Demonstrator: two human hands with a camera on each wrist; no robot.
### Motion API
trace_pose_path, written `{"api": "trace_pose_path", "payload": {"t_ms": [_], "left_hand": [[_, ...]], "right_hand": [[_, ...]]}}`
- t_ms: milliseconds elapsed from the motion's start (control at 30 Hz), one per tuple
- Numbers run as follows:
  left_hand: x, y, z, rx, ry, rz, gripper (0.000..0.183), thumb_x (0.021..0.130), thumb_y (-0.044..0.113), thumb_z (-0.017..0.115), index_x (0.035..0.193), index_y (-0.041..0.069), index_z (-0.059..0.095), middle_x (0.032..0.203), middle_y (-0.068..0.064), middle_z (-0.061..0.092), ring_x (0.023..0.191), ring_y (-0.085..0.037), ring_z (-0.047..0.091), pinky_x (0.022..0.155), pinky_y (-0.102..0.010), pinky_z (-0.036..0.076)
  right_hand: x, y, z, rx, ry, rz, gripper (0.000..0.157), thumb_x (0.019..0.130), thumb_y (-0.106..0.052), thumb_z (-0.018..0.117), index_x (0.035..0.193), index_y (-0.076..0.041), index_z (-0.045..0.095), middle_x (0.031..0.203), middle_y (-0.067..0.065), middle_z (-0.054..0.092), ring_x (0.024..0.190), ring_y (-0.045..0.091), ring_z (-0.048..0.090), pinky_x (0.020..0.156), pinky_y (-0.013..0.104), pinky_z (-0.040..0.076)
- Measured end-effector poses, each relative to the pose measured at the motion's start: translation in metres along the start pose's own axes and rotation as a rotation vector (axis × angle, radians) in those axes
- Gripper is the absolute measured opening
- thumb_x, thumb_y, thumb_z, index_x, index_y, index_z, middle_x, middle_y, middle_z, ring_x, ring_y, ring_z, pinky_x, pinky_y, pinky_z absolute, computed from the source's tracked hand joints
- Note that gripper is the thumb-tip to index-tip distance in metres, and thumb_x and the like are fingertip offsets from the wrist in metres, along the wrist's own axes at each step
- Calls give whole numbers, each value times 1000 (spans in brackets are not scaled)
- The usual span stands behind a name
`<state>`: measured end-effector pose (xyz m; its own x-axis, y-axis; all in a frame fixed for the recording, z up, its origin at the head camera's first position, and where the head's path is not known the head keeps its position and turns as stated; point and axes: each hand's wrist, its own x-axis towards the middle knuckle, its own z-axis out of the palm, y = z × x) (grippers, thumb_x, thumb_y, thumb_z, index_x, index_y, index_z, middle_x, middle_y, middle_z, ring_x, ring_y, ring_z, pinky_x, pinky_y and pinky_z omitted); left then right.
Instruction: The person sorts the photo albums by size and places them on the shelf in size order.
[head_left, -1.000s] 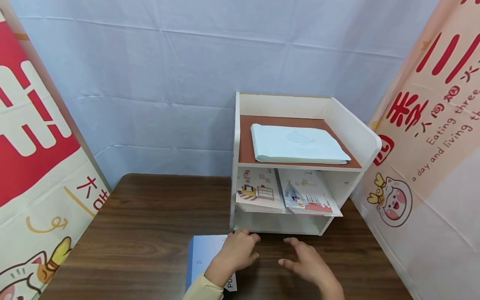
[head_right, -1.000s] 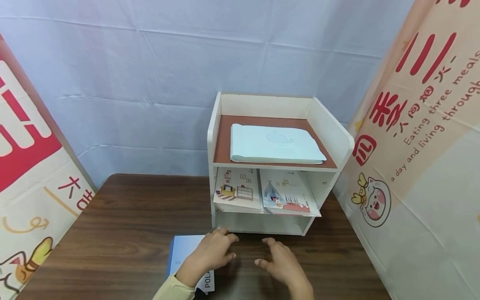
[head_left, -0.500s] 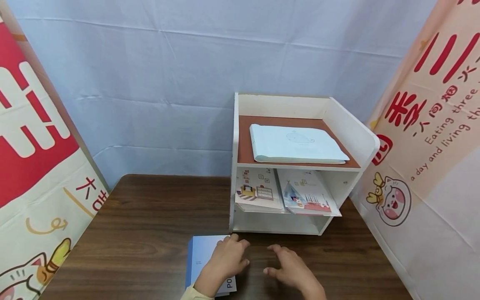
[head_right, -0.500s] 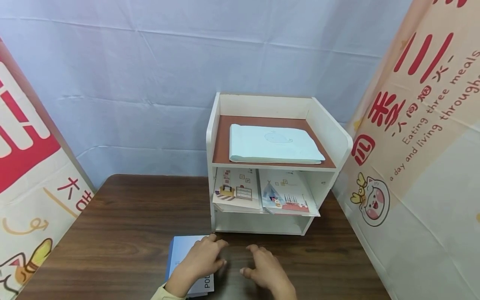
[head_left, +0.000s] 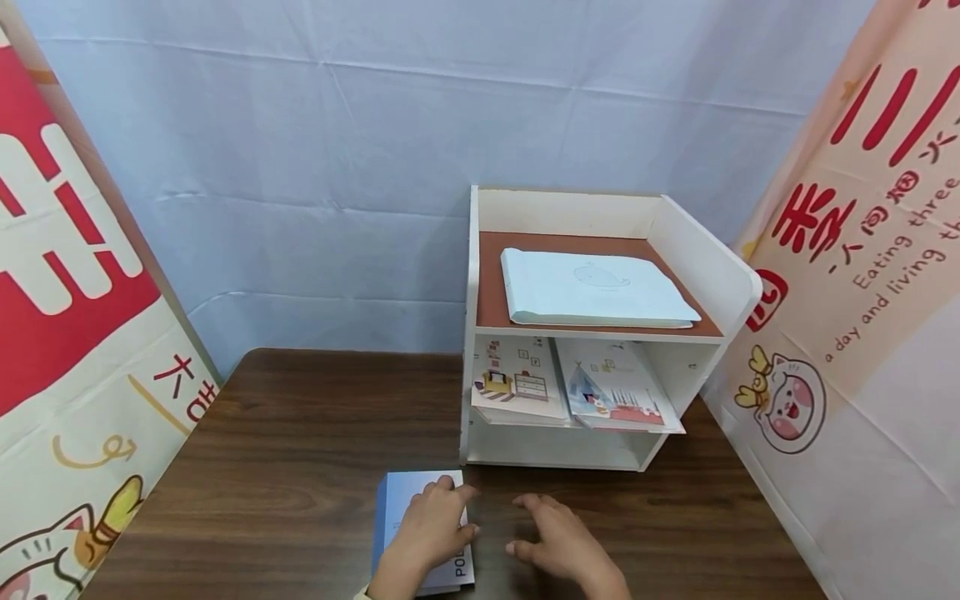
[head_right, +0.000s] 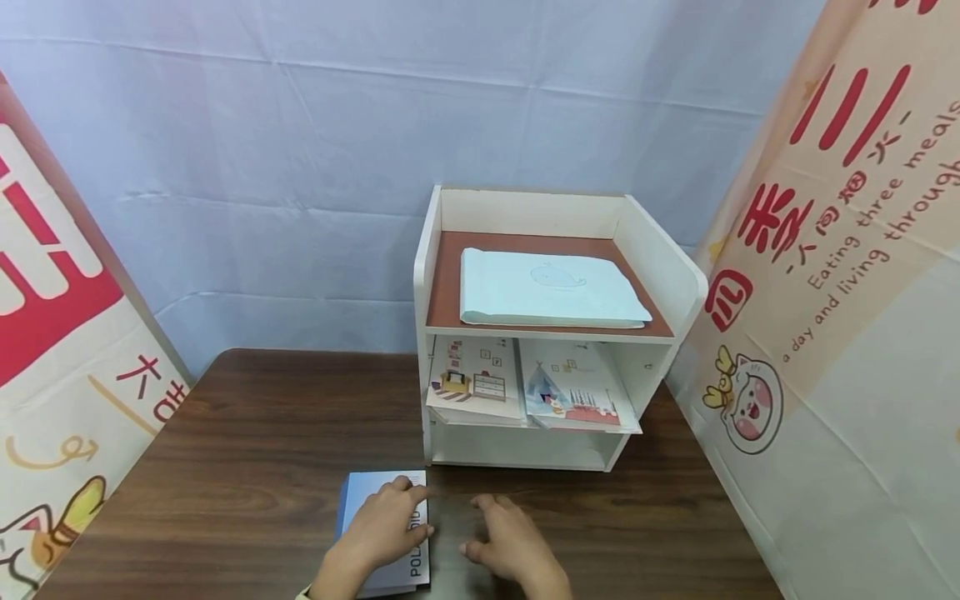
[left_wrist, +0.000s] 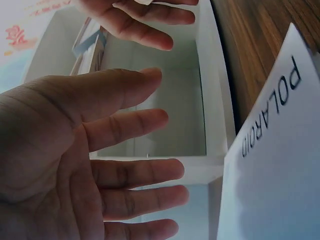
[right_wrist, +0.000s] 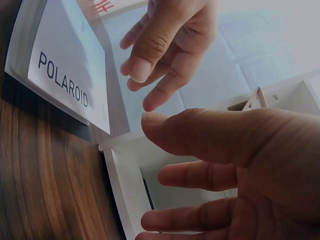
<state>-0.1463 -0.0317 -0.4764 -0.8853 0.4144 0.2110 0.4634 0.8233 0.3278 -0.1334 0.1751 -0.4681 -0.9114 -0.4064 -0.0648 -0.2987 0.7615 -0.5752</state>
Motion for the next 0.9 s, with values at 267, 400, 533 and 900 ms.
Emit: {"api": "trace_pose_path", "payload": {"t_ms": [267, 400, 533, 900], "left_hand": [[-11, -11, 1, 0, 21, -31, 39, 69, 26, 79, 103, 11, 68, 87, -6, 58, 73, -25, 56, 54, -39, 45], [-16, -18, 1, -17, 53, -50, 39, 68, 26, 79, 102, 10, 68, 87, -8, 59, 73, -27, 57, 56, -41, 46], [-21, -25, -1, -56, 64, -105, 39, 67, 24, 80, 101, 7, 68, 89, -10, 59, 77, -30, 58, 62, -44, 49], [-31, -38, 3, -50, 57, -242, 42, 69, 24, 80, 103, 4, 67, 93, -14, 57, 80, -33, 59, 66, -48, 48]], "right_hand": [[5, -7, 7, -19, 20, -29, 52, 77, -28, 75, 117, -1, 56, 108, 18, 58, 99, 39, 54, 81, 53, 44], [8, -8, 12, -18, 7, -17, 51, 76, -28, 75, 116, -2, 57, 107, 16, 58, 99, 37, 54, 81, 52, 44], [11, -11, 18, -9, -11, -10, 51, 77, -29, 75, 116, -2, 57, 108, 15, 58, 100, 36, 54, 82, 51, 44], [21, -16, 35, 9, 16, -10, 50, 78, -27, 74, 119, -4, 57, 106, 11, 57, 97, 28, 55, 81, 47, 46]]}}
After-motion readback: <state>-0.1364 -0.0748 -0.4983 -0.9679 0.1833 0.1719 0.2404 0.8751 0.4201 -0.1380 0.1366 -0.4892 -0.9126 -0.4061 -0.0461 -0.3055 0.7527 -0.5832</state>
